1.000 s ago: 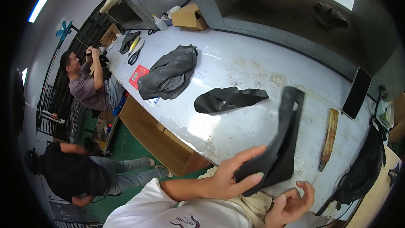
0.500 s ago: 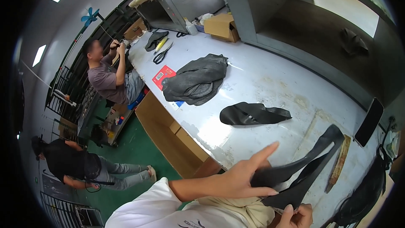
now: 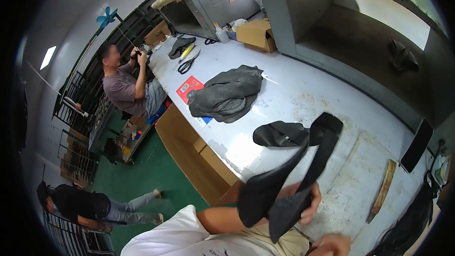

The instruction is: Inspect and check the quality of bicycle saddle covers for alignment and defects.

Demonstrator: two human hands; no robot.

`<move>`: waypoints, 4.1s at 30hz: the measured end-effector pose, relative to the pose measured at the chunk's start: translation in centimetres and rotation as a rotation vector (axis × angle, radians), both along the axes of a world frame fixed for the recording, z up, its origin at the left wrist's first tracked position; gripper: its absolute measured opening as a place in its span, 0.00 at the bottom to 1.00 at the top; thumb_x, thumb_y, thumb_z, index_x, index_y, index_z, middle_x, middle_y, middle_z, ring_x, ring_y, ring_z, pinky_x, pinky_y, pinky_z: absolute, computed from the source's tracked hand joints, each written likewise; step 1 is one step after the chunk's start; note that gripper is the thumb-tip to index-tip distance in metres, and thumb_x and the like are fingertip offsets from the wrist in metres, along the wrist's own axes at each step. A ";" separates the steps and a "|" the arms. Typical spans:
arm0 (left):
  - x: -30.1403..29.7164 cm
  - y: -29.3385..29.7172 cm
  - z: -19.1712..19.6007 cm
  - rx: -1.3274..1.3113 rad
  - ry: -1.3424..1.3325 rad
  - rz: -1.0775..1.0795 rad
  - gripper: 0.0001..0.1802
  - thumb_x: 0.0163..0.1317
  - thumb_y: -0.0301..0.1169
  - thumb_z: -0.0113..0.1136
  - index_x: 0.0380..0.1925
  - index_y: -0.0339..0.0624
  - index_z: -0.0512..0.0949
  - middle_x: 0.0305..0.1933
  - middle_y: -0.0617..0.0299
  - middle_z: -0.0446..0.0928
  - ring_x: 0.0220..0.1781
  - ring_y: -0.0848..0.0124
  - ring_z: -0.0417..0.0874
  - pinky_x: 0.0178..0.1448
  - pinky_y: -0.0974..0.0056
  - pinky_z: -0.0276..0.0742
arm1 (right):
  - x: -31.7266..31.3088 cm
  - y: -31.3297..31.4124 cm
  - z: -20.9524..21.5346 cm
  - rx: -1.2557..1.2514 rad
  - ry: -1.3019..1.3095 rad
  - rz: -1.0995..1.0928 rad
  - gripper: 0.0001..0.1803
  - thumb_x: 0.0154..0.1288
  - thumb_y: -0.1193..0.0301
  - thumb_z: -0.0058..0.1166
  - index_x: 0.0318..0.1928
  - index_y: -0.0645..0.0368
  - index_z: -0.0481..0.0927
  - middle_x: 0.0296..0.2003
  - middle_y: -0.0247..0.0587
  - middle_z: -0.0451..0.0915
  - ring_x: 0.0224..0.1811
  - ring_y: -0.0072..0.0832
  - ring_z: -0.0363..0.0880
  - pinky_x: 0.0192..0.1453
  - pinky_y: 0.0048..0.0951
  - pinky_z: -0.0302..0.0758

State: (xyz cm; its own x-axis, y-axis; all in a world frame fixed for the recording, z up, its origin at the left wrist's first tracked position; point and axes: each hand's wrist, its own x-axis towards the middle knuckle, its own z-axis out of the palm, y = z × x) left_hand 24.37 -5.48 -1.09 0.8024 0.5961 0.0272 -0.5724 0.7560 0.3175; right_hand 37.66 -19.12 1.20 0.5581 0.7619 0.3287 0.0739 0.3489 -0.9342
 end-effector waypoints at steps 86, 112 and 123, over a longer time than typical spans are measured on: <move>-2.5 -2.1 6.1 0.539 0.526 -0.518 0.16 0.65 0.39 0.64 0.35 0.34 0.82 0.30 0.62 0.82 0.35 0.77 0.80 0.39 0.71 0.73 | 0.8 -1.7 -0.3 -0.548 0.072 0.314 0.19 0.70 0.64 0.53 0.24 0.63 0.75 0.16 0.32 0.73 0.21 0.15 0.69 0.24 0.25 0.67; -2.2 -2.5 4.7 0.057 0.444 -0.584 0.14 0.59 0.31 0.69 0.41 0.33 0.81 0.35 0.61 0.81 0.37 0.76 0.78 0.43 0.70 0.69 | 2.0 1.7 0.9 -0.257 0.520 0.634 0.14 0.67 0.64 0.62 0.39 0.66 0.81 0.30 0.34 0.80 0.27 0.16 0.72 0.28 0.20 0.65; -3.3 -1.3 4.8 0.630 0.626 0.141 0.23 0.62 0.42 0.66 0.36 0.26 0.80 0.34 0.49 0.82 0.33 0.65 0.83 0.34 0.63 0.75 | 1.0 2.2 -1.1 -0.015 0.826 0.542 0.33 0.70 0.44 0.51 0.46 0.68 0.74 0.31 0.40 0.77 0.29 0.20 0.75 0.29 0.20 0.69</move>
